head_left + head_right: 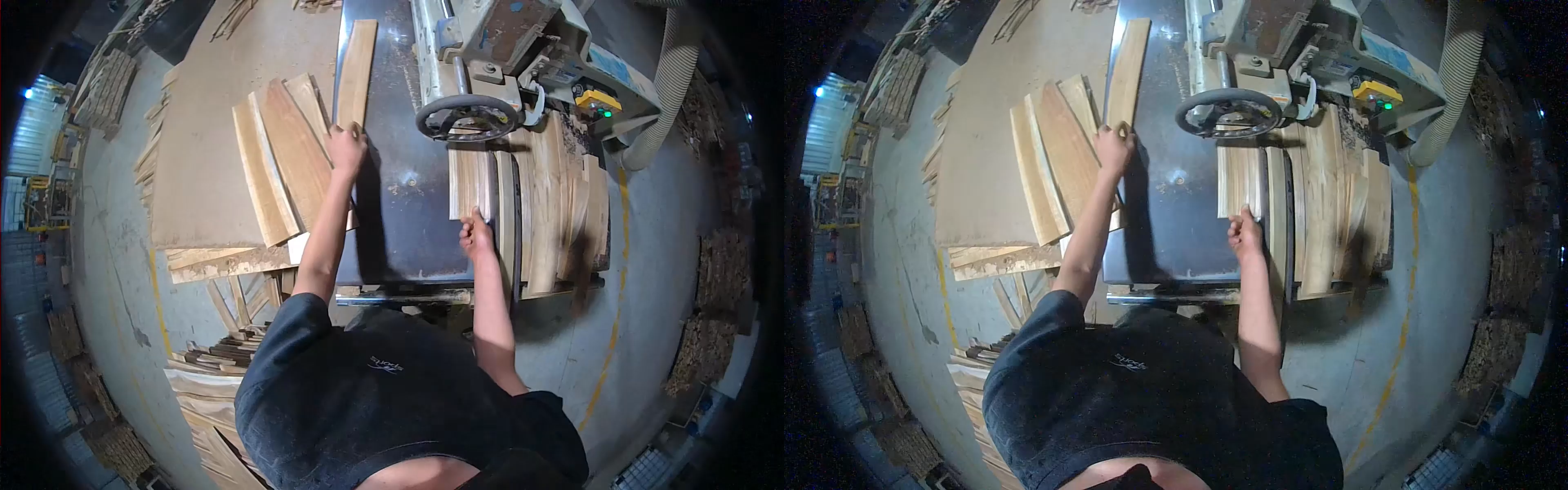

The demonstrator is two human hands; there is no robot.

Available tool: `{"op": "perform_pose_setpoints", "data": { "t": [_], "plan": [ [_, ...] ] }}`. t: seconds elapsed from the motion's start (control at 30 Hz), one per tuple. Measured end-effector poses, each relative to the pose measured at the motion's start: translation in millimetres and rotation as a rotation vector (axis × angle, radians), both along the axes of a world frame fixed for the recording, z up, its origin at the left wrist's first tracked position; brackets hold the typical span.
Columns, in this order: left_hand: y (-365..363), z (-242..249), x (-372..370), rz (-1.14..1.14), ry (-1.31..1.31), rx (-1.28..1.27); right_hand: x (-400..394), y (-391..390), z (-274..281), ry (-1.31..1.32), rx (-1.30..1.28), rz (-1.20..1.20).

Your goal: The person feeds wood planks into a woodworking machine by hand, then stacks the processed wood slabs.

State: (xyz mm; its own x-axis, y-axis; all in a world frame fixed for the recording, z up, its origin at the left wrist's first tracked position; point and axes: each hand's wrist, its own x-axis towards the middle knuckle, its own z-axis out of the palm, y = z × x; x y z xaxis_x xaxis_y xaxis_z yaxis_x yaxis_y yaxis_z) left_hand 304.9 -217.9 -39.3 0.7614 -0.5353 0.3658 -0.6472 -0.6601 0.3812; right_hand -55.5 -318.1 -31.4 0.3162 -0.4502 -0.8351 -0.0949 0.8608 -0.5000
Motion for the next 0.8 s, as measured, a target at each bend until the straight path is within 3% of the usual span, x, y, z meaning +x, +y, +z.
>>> {"op": "perform_pose_setpoints", "data": {
  "t": [0.1,0.13,0.17,0.23,0.3,0.37,0.4,0.43,0.5,0.53,0.57,0.63,0.67,0.7,0.77,0.8],
  "plan": [
    [20,47,-62,-0.018,0.186,0.024,16,-8,-11,-0.131,-0.16,0.024],
    [28,36,-83,-0.015,0.265,-0.072,15,-16,-13,-0.181,-0.236,0.223],
    [36,26,-101,-0.017,0.342,-0.172,13,-13,-18,-0.187,-0.235,0.214],
    [65,44,-152,-0.176,1.304,-0.585,14,6,19,-0.332,-0.344,0.301],
    [98,94,-214,-0.227,1.65,-0.705,-5,27,41,-0.24,-0.286,0.659],
    [129,63,-252,-0.325,1.535,-0.562,-39,54,24,-0.332,-0.204,0.866],
    [140,64,-262,-0.361,1.289,-0.207,-58,72,32,-0.346,-0.096,0.854],
    [145,60,-273,-0.369,1.298,-0.199,-78,93,42,-0.36,0.013,0.844],
    [157,50,-294,-0.146,1.024,-0.003,-122,127,24,-0.199,-0.272,0.995],
    [159,51,-307,-0.157,0.693,0.022,-144,143,10,-0.186,-0.281,0.986],
    [159,51,-322,-0.156,0.686,0.021,-165,158,-6,-0.175,-0.293,0.981],
    [151,52,-348,-0.236,0.079,0.182,-199,181,-36,-0.259,-0.217,0.941],
    [148,14,-352,-0.325,0.225,0.21,-212,189,-53,-0.319,-0.256,0.919],
    [138,-2,-362,-0.338,0.267,0.062,-217,191,-43,-0.171,-0.234,0.933],
    [119,7,-371,-0.342,0.214,0.238,-219,191,11,-0.031,-0.136,0.733],
    [105,12,-370,-0.36,0.246,0.258,-224,206,-17,-0.138,-0.077,0.46]
  ]
}}
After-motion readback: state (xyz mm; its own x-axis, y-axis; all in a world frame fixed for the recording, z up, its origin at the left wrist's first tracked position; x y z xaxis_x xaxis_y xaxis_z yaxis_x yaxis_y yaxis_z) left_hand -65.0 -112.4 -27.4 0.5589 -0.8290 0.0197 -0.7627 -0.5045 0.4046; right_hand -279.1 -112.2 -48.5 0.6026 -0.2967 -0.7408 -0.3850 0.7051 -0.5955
